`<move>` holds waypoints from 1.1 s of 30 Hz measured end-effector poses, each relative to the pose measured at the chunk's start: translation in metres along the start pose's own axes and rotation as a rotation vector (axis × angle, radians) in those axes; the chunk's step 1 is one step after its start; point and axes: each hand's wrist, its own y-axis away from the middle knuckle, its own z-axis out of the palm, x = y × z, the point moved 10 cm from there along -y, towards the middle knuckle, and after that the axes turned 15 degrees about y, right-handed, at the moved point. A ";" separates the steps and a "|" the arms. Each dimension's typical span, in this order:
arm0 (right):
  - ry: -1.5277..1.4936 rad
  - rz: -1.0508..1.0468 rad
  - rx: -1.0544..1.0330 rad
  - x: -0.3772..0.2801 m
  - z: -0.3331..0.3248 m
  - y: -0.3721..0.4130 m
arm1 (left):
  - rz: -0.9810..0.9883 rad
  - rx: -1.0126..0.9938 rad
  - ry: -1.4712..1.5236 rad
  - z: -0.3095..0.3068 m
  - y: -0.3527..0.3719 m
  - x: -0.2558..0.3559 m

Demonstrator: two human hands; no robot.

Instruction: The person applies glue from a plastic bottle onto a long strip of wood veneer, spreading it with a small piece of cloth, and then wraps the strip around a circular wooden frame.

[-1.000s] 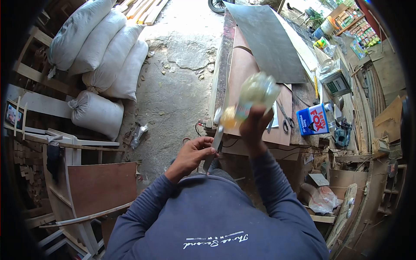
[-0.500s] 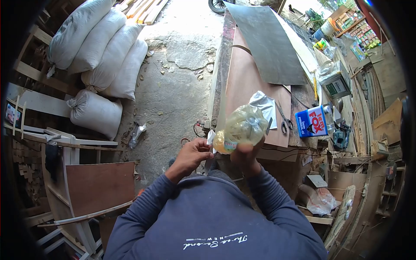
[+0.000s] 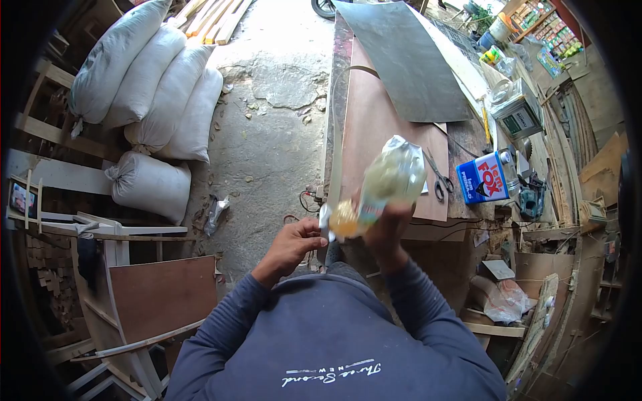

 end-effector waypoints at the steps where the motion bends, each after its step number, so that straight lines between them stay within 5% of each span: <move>1: -0.062 -0.003 -0.020 -0.014 0.007 0.008 | -0.018 0.003 0.006 0.000 0.001 -0.001; 5: 0.339 -0.241 0.155 -0.020 -0.008 -0.021 | -0.033 -0.037 -0.055 0.008 0.001 -0.002; 8: 0.436 -0.118 0.120 -0.001 -0.011 -0.048 | -0.044 0.012 0.007 0.017 0.001 0.002; 15: 0.315 -0.350 0.098 -0.029 0.008 -0.002 | -0.071 0.032 -0.116 0.015 -0.005 0.007; 17: 0.404 -0.161 0.093 -0.006 -0.002 -0.031 | 0.009 -0.026 0.032 0.023 -0.002 0.010; 24: 0.239 -0.215 0.179 -0.031 -0.004 0.006 | -0.039 0.118 0.039 -0.005 0.003 0.001; 27: 0.434 -0.363 0.112 -0.028 0.002 0.007 | -0.057 0.089 0.060 -0.003 0.002 0.000; 33: 0.327 -0.156 0.097 -0.008 0.011 -0.056 | 0.017 0.043 -0.007 0.017 0.016 0.009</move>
